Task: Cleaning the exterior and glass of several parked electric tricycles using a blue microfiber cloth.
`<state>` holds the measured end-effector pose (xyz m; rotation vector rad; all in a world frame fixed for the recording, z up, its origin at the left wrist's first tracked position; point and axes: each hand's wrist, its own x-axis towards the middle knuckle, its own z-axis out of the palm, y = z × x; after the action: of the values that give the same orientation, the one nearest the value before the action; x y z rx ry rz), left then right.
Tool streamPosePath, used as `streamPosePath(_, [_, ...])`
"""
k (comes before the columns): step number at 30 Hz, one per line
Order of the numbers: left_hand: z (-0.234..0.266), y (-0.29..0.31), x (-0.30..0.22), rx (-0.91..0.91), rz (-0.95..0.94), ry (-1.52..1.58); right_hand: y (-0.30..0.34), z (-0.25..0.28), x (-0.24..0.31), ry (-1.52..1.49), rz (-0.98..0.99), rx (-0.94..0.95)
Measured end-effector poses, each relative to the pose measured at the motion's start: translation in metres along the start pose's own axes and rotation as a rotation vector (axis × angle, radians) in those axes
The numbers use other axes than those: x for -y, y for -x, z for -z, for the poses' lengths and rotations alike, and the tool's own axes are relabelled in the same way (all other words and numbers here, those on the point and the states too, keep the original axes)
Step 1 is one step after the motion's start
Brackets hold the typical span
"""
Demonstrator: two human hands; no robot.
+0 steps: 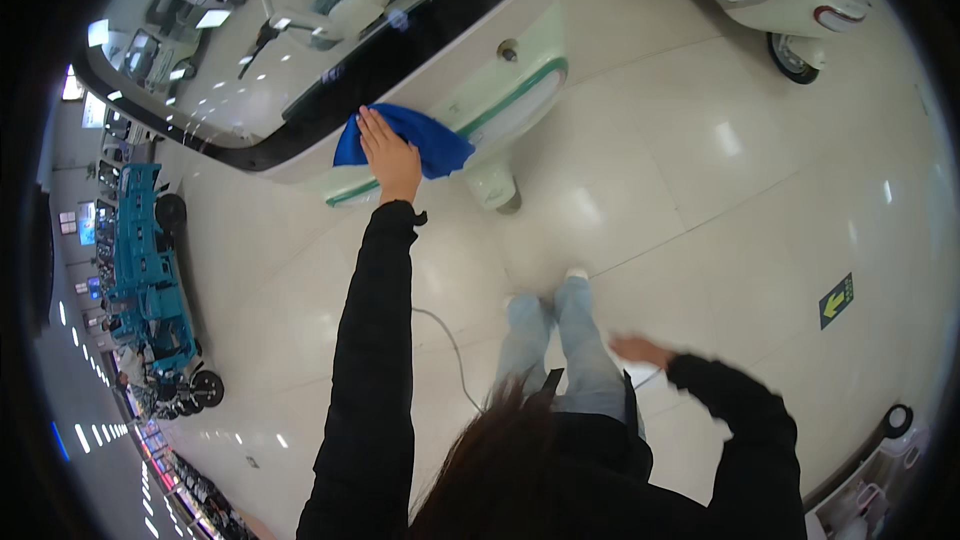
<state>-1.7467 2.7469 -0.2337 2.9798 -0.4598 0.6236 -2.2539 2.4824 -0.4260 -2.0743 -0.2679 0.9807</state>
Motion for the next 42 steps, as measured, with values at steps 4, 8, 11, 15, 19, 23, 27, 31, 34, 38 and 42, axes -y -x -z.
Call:
streamPosePath(4, [-0.003, -0.005, -0.012, -0.029, 0.156, 0.097, 0.134, -0.104, -0.039, -0.489, -0.569, 0.182])
streamPosePath(8, [-0.010, -0.026, -0.031, -0.017, 0.138, 0.012, 0.164, -0.104, -0.028, -0.708, -0.812, 0.003])
streamPosePath(11, [-0.009, -0.036, -0.040, 0.117, 0.122, -0.268, 0.145, -0.071, -0.008, -0.789, -0.765, -0.172])
streamPosePath(15, [-0.023, -0.030, -0.037, 0.115, 0.086, -0.163, 0.119, -0.027, 0.008, -0.841, -0.640, -0.374])
streamPosePath(19, [-0.077, 0.051, -0.038, -0.263, 0.199, 0.494, 0.107, 0.011, 0.009, -0.901, -0.547, -0.510])
streamPosePath(23, [-0.118, 0.202, -0.017, 0.271, -0.063, 0.178, 0.104, 0.036, -0.001, -0.967, -0.520, -0.566])
streamPosePath(27, [-0.141, 0.284, -0.013, 0.494, 0.340, 0.287, 0.109, 0.055, -0.022, -1.053, -0.540, -0.559])
streamPosePath(31, [-0.151, 0.307, -0.032, 0.577, 0.683, 0.329, 0.120, 0.088, -0.052, -1.137, -0.582, -0.528])
streamPosePath(34, [-0.175, 0.277, -0.066, 0.616, 0.675, 0.245, 0.128, 0.131, -0.078, -1.195, -0.628, -0.535])
streamPosePath(38, [-0.224, 0.187, -0.152, 0.787, 0.412, 0.236, 0.140, 0.194, -0.103, -1.269, -0.669, -0.576])
streamPosePath(42, [-0.249, 0.075, -0.249, 0.768, -0.168, 0.288, 0.148, 0.245, -0.120, -1.351, -0.655, -0.636])
